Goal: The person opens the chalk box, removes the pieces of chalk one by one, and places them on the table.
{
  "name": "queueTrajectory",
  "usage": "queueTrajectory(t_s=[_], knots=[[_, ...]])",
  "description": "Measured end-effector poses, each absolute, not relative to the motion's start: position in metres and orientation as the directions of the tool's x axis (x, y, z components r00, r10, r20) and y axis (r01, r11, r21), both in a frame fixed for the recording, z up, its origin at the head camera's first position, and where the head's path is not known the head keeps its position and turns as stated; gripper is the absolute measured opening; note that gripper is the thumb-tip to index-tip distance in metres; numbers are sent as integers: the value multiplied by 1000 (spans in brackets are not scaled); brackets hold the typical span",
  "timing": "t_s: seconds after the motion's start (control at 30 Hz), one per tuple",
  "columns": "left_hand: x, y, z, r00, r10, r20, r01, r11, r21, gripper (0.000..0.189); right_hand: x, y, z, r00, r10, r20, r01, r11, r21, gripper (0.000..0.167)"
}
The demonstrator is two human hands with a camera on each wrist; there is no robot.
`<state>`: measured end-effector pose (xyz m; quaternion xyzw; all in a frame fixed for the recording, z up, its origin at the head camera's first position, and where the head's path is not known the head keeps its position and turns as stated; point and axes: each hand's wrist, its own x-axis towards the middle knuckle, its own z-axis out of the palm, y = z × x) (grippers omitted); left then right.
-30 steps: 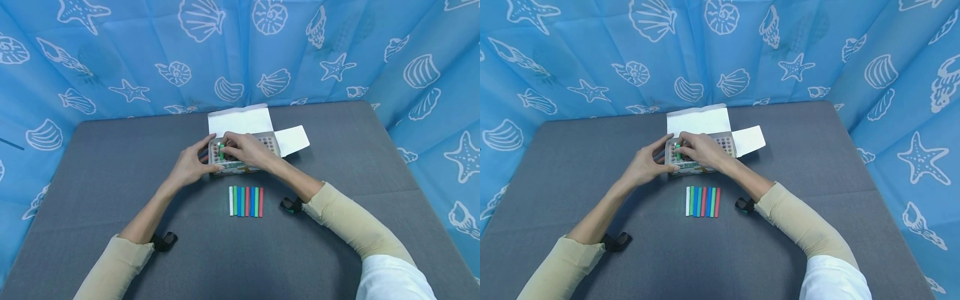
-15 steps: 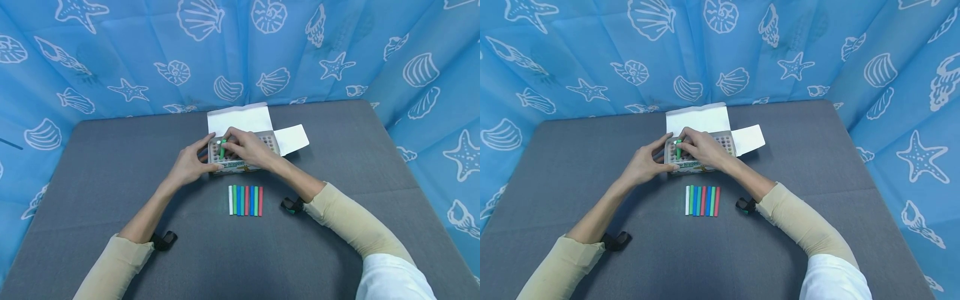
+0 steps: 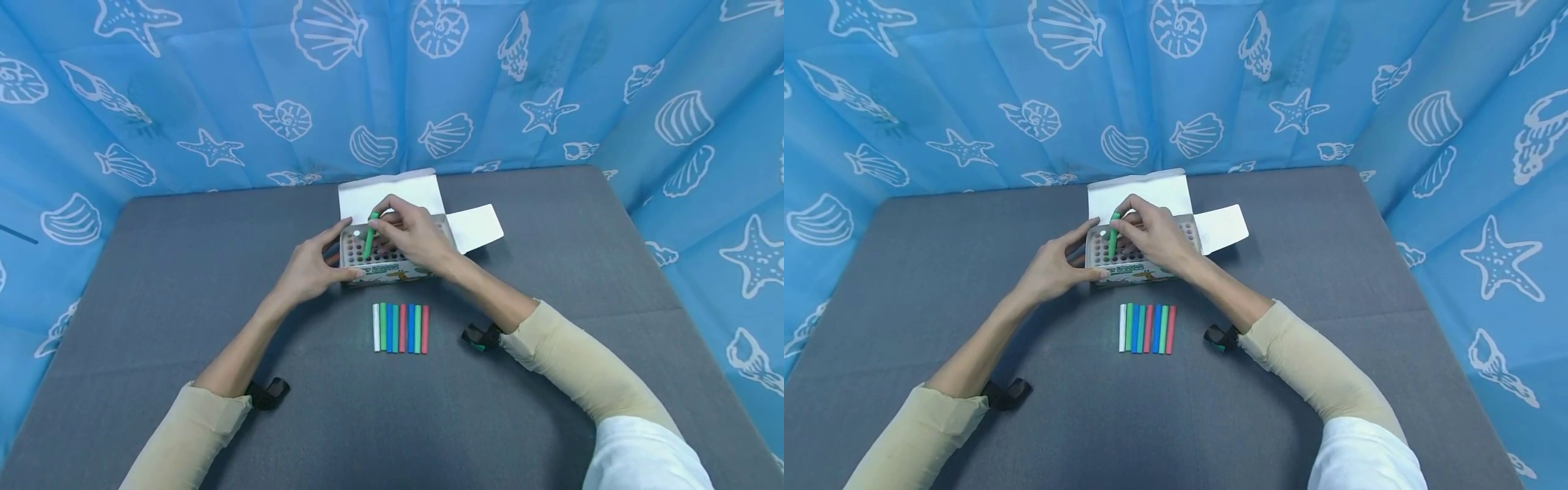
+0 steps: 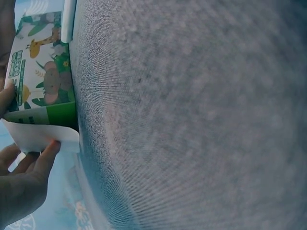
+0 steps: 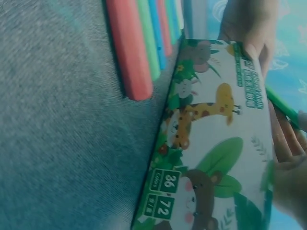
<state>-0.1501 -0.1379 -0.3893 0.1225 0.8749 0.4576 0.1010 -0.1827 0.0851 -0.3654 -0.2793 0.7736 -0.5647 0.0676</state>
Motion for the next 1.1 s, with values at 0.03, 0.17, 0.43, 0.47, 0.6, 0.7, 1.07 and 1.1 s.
queueTrajectory(t_s=[0.03, 0.17, 0.43, 0.47, 0.6, 0.7, 1.07, 1.1], knots=[[-150, -138, -389, -949, 307, -64, 123, 552, 824, 92, -182, 86, -364, -839, -500, 217, -358, 204, -911, 15], [-149, -138, -389, -950, 305, -64, 122, 554, 824, 92, -180, 92, -360, -854, -477, 207, -342, 215, -915, 17], [-149, -138, -389, -952, 295, -76, 109, 562, 820, 93, -171, 103, -357, -876, -460, 142, -276, 238, -931, 23], [-149, -139, -389, -953, 294, -78, 107, 563, 819, 93, -170, 105, -356, -879, -457, 135, -269, 242, -932, 24], [-148, -139, -390, -954, 290, -79, 102, 560, 822, 94, -165, 113, -353, -888, -448, 100, -236, 258, -937, 27], [-147, -138, -390, -955, 287, -79, 97, 550, 829, 95, -160, 119, -352, -896, -439, 64, -207, 286, -936, 28], [-148, -135, -389, -955, 286, -79, 93, 540, 837, 93, -144, 142, -352, -918, -397, -20, -89, 255, -963, 31], [-148, -135, -389, -955, 286, -79, 92, 539, 837, 93, -142, 144, -352, -921, -389, -29, -77, 254, -964, 31]])
